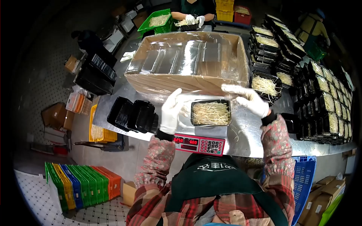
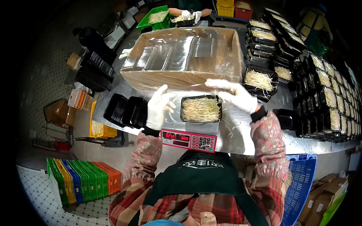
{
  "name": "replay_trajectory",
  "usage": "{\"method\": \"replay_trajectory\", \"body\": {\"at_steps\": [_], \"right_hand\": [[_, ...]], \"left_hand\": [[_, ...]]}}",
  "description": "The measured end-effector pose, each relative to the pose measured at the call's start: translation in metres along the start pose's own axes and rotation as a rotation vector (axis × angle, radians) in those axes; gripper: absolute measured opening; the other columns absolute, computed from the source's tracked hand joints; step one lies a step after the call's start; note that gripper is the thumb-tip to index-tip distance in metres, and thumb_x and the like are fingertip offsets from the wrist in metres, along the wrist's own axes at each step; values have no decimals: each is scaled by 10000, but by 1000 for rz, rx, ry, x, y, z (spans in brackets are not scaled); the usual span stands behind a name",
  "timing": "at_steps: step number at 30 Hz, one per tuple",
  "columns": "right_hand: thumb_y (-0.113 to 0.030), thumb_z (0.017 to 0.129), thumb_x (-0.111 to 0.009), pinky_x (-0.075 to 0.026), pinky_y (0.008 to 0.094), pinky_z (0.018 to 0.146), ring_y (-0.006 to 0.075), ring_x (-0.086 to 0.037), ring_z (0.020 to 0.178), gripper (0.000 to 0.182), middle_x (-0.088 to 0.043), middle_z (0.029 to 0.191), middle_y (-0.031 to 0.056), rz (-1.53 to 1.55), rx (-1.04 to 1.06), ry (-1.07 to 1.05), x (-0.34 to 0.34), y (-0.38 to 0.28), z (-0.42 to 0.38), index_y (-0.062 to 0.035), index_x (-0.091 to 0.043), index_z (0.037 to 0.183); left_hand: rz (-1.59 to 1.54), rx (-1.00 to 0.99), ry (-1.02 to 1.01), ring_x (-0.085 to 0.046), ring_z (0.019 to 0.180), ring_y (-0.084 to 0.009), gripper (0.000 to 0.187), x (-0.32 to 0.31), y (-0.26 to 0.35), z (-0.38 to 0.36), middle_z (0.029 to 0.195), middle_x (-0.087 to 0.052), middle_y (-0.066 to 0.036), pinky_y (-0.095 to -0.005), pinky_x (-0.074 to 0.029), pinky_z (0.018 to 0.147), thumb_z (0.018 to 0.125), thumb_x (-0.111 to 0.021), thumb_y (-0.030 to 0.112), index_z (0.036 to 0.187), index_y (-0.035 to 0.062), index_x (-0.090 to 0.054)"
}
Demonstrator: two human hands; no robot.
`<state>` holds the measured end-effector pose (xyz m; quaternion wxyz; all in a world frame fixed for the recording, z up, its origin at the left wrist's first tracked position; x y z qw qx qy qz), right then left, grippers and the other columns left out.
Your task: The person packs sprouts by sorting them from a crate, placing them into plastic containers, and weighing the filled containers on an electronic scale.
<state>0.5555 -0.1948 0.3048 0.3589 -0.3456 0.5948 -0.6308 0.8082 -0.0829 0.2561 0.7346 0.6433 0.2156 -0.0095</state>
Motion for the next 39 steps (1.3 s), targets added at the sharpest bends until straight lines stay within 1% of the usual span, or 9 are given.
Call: {"method": "replay_trajectory", "body": {"at_steps": [2, 5, 8, 12, 13, 20, 28, 31, 39], "right_hand": [[-85, 925, -608, -488, 228, 817, 93, -577, 1102, 531, -558, 1360, 68, 88, 12, 239, -12, 32, -14, -105, -460, 1435], [-70, 918, -613, -488, 282, 891, 165, -629, 1052, 396, -657, 1202, 100, -283, -67, 460, -5, 105, -27, -76, -578, 1312], [-215, 927, -606, -500, 345, 904, 295, -652, 1017, 296, -681, 1094, 154, -673, 79, 570, 8, 115, -14, -63, -644, 1178], [-346, 957, -538, -506, 401, 844, 304, -650, 973, 316, -690, 1024, 126, -1025, -112, 574, 18, 135, 18, -103, -676, 1104], [-353, 953, -542, -505, 394, 843, 305, -650, 977, 321, -689, 1030, 130, -1005, -174, 560, 18, 134, 19, -104, -679, 1103], [-188, 893, -696, -483, 257, 738, 85, -583, 789, 223, -673, 867, 23, 165, -149, 666, 30, 206, 20, 18, -680, 979], [-285, 919, -678, -467, 252, 683, 86, -566, 718, 292, -641, 802, 6, 54, -104, 708, 33, 203, 13, 2, -633, 946], [-402, 896, -689, -460, 266, 487, 102, -512, 528, 420, -604, 737, 39, 104, -448, 604, 17, 173, -33, -54, -529, 1068], [-76, 874, -693, -536, 288, 430, 190, -666, 558, 217, -659, 753, 117, 577, -245, 570, -34, 212, -60, -89, -477, 885]], "left_hand": [[187, 4, 54, -661, 701, -164, 494, -13, -15, -15, 1097, -670, -161, -237, -534, 566, 945, -574, 105, 1390, -42, -419], [453, -70, 67, -666, 830, -150, 317, -4, -70, -23, 1155, -665, -118, -240, -533, 678, 944, -571, 81, 1231, -51, -587], [1033, -167, 172, -620, 954, -256, 262, -6, -61, -2, 1074, -654, -143, -345, -495, 831, 914, -638, 192, 1114, 28, -679], [1389, -472, 109, -624, 905, -259, 270, 11, -99, 38, 990, -668, -149, -344, -491, 812, 898, -658, 243, 1084, 49, -692], [787, 4, 143, -632, 919, -212, 280, 36, -124, 48, 985, -692, -114, -318, -488, 823, 901, -661, 233, 1082, 22, -688], [194, 301, 98, -602, 894, -138, 231, 43, -152, 42, 945, -680, -33, -291, -469, 808, 875, -676, 148, 1055, 4, -690], [294, 113, 133, -624, 910, -139, 261, 48, -153, 40, 1026, -683, -59, -267, -496, 797, 889, -671, 113, 1121, -7, -672], [106, 514, 133, -664, 883, -187, 336, 37, -121, -14, 1003, -652, -80, -371, -591, 715, 922, -651, 151, 1214, 6, -566], [-379, 413, 138, -678, 847, -267, 80, 23, -153, -62, 898, -611, -98, -426, -604, 763, 895, -593, 12, 951, 51, -550]]}}
Point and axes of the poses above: each hand's wrist, its own z-axis towards the middle knuckle, its own x-axis out of the back of the hand, y = z × x, the point moved 7 cm from there along z, towards the middle knuckle
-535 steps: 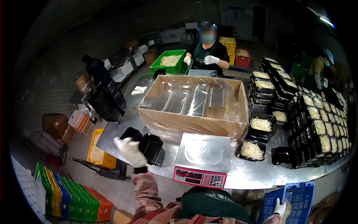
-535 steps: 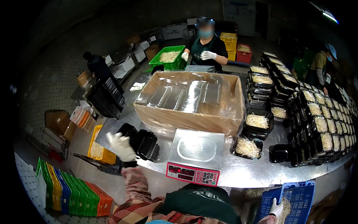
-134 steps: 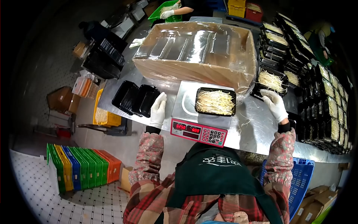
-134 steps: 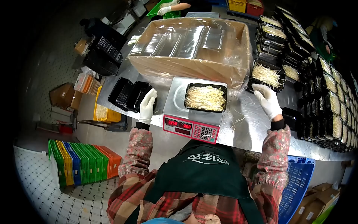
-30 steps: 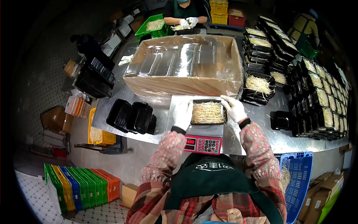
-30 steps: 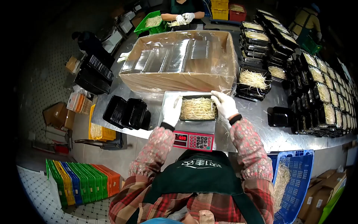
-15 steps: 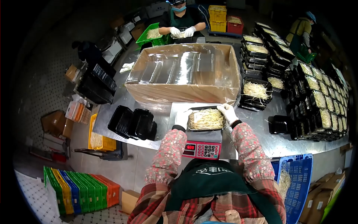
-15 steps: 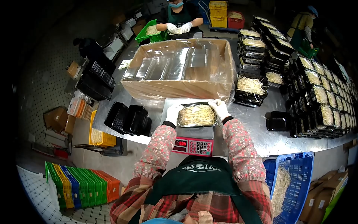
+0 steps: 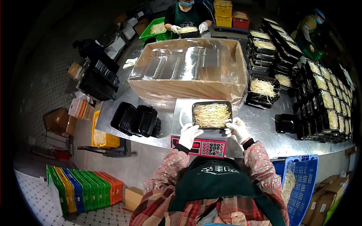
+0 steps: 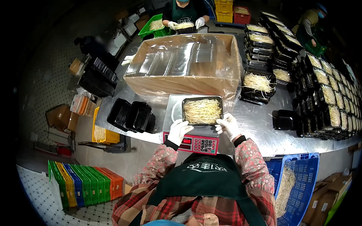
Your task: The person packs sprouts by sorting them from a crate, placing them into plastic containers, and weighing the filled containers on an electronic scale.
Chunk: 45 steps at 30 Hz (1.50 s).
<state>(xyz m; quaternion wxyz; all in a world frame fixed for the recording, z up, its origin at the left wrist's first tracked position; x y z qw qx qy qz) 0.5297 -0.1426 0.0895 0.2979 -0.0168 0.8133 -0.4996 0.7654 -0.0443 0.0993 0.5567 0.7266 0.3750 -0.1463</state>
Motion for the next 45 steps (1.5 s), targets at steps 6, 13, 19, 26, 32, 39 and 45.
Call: {"method": "replay_trajectory", "body": {"at_steps": [6, 13, 19, 26, 32, 39, 45], "right_hand": [[-59, 870, -693, -489, 264, 397, 171, -635, 515, 267, -610, 677, 68, 32, 203, 44, -14, -25, -22, -97, -432, 831], [-164, 809, -784, -451, 226, 715, 63, -492, 793, 275, -544, 870, -21, -554, 398, 55, 1, -128, -70, -71, -586, 975], [-53, 836, -726, -420, 229, 723, 50, -458, 798, 262, -488, 847, -44, -282, 468, 11, 21, -138, -96, -101, -477, 900], [-56, 865, -674, -421, 202, 660, 40, -483, 711, 202, -500, 784, -50, -31, 839, 602, 130, -180, -127, -98, -481, 910], [-135, 904, -646, -448, 242, 642, 90, -557, 734, 138, -580, 783, -28, 340, 996, 877, 294, -272, -46, -114, -546, 810], [-167, 870, -705, -419, 292, 385, 105, -453, 447, 309, -524, 634, 7, 452, 855, 1043, 443, -288, 146, -126, -423, 749], [-207, 884, -704, -511, 364, 395, 210, -594, 537, 299, -615, 730, 111, 302, 557, 1155, 460, -262, 175, -32, -500, 753]], "left_hand": [[65, -168, 21, -664, 757, -256, 119, -9, 13, 11, 841, -576, -75, -450, -611, 692, 853, -557, -26, 873, 87, -527], [738, -328, -290, -648, 850, -228, 270, -60, 39, 7, 936, -594, -89, -288, -563, 688, 812, -561, -61, 1080, -29, -548], [488, -150, -54, -462, 601, -103, 134, -167, -2, -8, 691, -441, 32, -235, -392, 533, 860, -649, 33, 818, 59, -525], [1193, -357, -600, -592, 669, -373, 153, -236, -93, -25, 704, -524, -217, -436, -445, 556, 942, -551, 142, 845, 24, -550], [1246, -377, -755, -536, 575, -211, 189, -254, -102, -31, 675, -505, -93, -323, -423, 553, 960, -482, 71, 810, -11, -562], [1016, -275, 13, -623, 701, -167, 330, -172, -47, -28, 818, -636, -100, -276, -500, 667, 990, -394, 122, 813, -20, -634], [983, -455, 418, -568, 1031, -214, 294, -104, -4, -35, 1108, -617, -118, -313, -435, 929, 1020, -397, 150, 1153, -38, -579]]}}
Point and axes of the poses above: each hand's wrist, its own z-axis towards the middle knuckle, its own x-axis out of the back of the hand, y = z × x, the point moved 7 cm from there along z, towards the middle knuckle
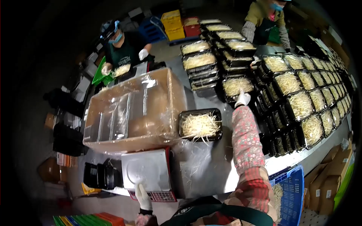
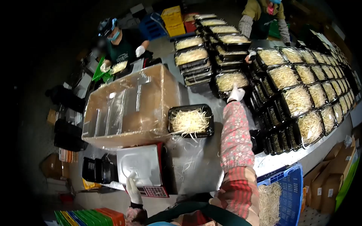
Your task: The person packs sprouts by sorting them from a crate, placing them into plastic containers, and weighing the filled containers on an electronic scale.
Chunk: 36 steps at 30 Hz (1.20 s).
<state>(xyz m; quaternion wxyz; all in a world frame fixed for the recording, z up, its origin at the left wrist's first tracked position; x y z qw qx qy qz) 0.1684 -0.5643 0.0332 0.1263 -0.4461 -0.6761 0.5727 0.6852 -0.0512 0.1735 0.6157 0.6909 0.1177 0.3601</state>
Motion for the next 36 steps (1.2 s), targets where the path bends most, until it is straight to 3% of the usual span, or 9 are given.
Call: {"method": "replay_trajectory", "body": {"at_steps": [5, 8, 10, 17, 21, 26, 27, 29, 36], "right_hand": [[-535, 824, -716, -569, 432, 623, 265, -628, 729, 540, -615, 826, 127, -24, -238, -163, 21, -4, -20, -18, -574, 892], [-526, 866, -671, -528, 335, 592, 185, -585, 664, 458, -596, 806, 60, -8, -119, -251, 48, -49, -84, -94, -568, 975], [-464, 914, -637, -504, 275, 567, 114, -564, 630, 363, -583, 738, 12, -95, 11, -377, 67, -63, -109, -120, -566, 1005], [-386, 831, -744, -456, 264, 559, 95, -546, 602, 516, -611, 737, 25, -822, 336, -717, 55, -67, -223, -25, -617, 1178], [-274, 782, -758, -512, 337, 704, 190, -628, 723, 403, -677, 811, 97, -882, 478, -612, 46, -43, -212, 2, -659, 1058], [-132, 840, -704, -478, 270, 587, 118, -591, 677, 164, -663, 803, 37, -677, 463, -640, 44, -95, -251, -13, -656, 943], [-123, 846, -700, -467, 256, 572, 100, -583, 677, 167, -660, 809, 24, -616, 492, -636, 49, -105, -254, -11, -649, 958], [-101, 857, -686, -458, 232, 565, 79, -579, 681, 175, -659, 825, 9, -506, 441, -624, 64, -121, -272, -3, -635, 993], [-41, 845, -673, -465, 193, 686, 59, -585, 750, 179, -652, 845, -11, -315, 384, -708, 50, -128, -415, 1, -648, 1018]], "left_hand": [[476, -281, 10, -383, 1349, -338, 494, 24, -22, 55, 1437, -424, -226, -411, -277, 1133, 964, -515, 134, 1410, -39, -391], [919, 16, -69, -339, 1330, -435, 660, 3, -7, 82, 1434, -387, -267, -490, -257, 1112, 903, -582, 365, 1411, -6, -384], [1033, -299, -46, -314, 1328, -411, 667, -35, -30, 95, 1413, -390, -228, -544, -273, 1035, 829, -624, 383, 1365, 36, -431], [604, -1103, -676, -427, 1247, -346, 551, -220, 61, -45, 1316, -498, -180, -459, -298, 1085, 851, -612, 336, 1290, 16, -515], [246, -1052, -1032, -327, 1393, -333, 575, -195, 52, -87, 1456, -428, -157, -450, -222, 1165, 880, -608, 333, 1369, 58, -482], [227, -748, -374, -573, 1054, -330, 287, -42, -4, 40, 1119, -627, -119, -455, -413, 1003, 846, -654, 172, 1098, 34, -634], [109, -339, -280, -553, 1065, -364, 275, -3, -23, 69, 1122, -616, -146, -489, -393, 1015, 865, -643, 185, 1091, 28, -636], [573, -510, 20, -413, 1311, -389, 468, 50, -66, 110, 1384, -497, -204, -463, -298, 1107, 948, -557, 290, 1343, 41, -520], [559, -918, -443, -468, 1100, -399, 495, -67, 17, 35, 1120, -533, -184, -589, -341, 909, 791, -658, 390, 1138, 53, -552]]}}
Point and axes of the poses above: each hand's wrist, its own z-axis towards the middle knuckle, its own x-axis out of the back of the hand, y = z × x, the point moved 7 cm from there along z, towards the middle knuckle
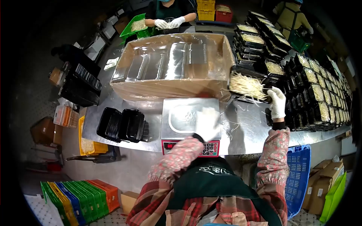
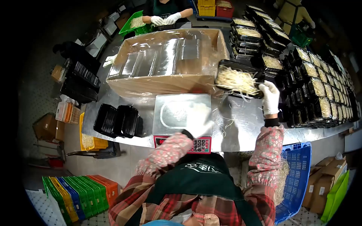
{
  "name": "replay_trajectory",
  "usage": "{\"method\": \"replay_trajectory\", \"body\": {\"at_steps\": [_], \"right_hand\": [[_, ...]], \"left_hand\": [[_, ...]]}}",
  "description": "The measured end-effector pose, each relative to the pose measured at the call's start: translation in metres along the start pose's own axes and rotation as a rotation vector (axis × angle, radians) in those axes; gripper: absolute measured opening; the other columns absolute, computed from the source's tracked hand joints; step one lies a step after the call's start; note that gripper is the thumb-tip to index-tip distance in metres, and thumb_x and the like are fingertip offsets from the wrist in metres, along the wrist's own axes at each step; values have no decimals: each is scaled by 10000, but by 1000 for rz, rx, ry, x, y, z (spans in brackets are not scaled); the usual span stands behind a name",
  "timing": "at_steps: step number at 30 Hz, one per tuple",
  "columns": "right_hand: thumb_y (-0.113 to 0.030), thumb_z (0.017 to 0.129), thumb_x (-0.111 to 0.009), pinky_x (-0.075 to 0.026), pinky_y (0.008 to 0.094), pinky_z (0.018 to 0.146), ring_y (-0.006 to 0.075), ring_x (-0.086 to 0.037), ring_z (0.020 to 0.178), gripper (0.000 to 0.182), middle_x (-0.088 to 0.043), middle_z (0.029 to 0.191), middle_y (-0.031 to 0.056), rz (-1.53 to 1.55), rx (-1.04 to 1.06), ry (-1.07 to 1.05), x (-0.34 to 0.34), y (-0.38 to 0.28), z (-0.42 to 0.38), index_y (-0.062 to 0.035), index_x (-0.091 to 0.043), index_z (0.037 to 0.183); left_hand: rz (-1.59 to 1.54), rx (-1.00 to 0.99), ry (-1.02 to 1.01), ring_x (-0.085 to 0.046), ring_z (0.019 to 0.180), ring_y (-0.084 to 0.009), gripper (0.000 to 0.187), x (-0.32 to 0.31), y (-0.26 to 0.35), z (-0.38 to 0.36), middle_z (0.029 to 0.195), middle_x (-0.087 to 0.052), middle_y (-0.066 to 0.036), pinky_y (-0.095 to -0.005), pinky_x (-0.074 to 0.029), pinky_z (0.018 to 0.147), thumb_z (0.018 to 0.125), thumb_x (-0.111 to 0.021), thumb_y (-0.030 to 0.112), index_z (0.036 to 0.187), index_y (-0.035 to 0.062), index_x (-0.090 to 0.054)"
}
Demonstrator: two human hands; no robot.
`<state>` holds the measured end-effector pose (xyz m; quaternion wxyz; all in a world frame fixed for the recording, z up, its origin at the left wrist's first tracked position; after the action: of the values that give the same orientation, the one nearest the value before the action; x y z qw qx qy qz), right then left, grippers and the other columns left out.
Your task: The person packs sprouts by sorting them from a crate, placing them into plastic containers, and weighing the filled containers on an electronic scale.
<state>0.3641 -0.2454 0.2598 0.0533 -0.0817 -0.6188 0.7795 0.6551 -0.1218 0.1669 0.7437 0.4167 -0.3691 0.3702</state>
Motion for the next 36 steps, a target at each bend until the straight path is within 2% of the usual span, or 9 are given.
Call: {"method": "replay_trajectory", "body": {"at_steps": [2, 4, 6, 10, 14, 17, 24, 28, 36], "right_hand": [[-62, 850, -669, -432, 175, 553, 31, -535, 649, 150, -615, 800, -25, -17, 10, -64, -34, 11, -17, -13, -644, 990], [-81, 853, -669, -359, 169, 423, 9, -474, 565, 164, -583, 770, -37, -155, -162, -160, -69, 15, -47, -18, -625, 998], [-83, 856, -671, -323, 173, 383, 3, -452, 531, 188, -577, 751, -47, -37, -202, -181, -99, 37, -75, -30, -613, 1027], [-87, 879, -653, -378, 199, 433, 26, -496, 534, 135, -626, 741, -9, -99, -404, -342, -141, 95, -128, -34, -623, 999], [-202, 896, -675, -437, 232, 492, 65, -555, 595, 336, -669, 802, 39, -125, -458, -390, -143, 118, -147, -31, -577, 1168], [-285, 898, -676, -510, 321, 674, 194, -628, 698, 462, -651, 799, 109, -638, -25, -358, -138, 34, -140, -42, -545, 1268], [-300, 937, -537, -510, 425, 787, 354, -635, 891, 292, -661, 906, 166, -592, 405, -975, -228, 26, -183, -48, -686, 935], [-303, 921, -517, -505, 455, 773, 393, -628, 855, 306, -662, 891, 214, -899, 306, -948, -249, 73, -165, -45, -680, 893], [-187, 950, -556, -484, 311, 933, 198, -640, 1014, 323, -688, 1105, 116, -62, -74, -581, -180, 46, -113, 10, -621, 1197]], "left_hand": [[-228, -341, -279, -496, 1052, -386, 446, -49, 69, -27, 1127, -553, -190, -549, -374, 940, 881, -586, 406, 1148, 50, -568], [-446, -455, -1031, -544, 1101, -358, 465, -78, 116, -75, 1171, -597, -188, -466, -424, 979, 946, -530, 408, 1218, 34, -578], [-854, -541, -724, -579, 1147, -327, 477, -41, 123, -97, 1204, -626, -183, -386, -462, 994, 980, -506, 400, 1285, 38, -568], [-1018, -128, -895, -592, 1179, -276, 372, 19, 68, -105, 1250, -632, -148, -360, -462, 1012, 940, -625, 243, 1260, 55, -608], [-936, 139, -317, -647, 1027, -213, 337, 99, -13, -102, 1115, -683, -114, -333, -494, 934, 854, -725, 180, 1153, 37, -664], [-722, 296, 121, -645, 951, -189, 400, 140, -70, -106, 1084, -648, -106, -318, -516, 866, 818, -751, 149, 1184, 41, -630], [-237, 32, 164, -486, 1247, -348, 468, 90, -99, -52, 1271, -589, -163, -446, -364, 1063, 849, -683, 183, 1289, 67, -573], [-8, 58, 123, -499, 1210, -349, 439, 65, -100, -44, 1275, -590, -146, -476, -354, 1048, 835, -663, 225, 1262, 145, -607], [-181, -32, -25, -427, 1310, -348, 663, 100, -79, -26, 1393, -487, -179, -432, -359, 1088, 799, -737, 329, 1359, 59, -505]]}}
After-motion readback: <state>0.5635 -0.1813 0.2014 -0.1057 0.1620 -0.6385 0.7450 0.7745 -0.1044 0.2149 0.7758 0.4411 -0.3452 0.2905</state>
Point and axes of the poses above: each hand's wrist, its own z-axis towards the middle knuckle, its own x-axis out of the back of the hand, y = z × x, the point moved 7 cm from there along z, towards the middle knuckle
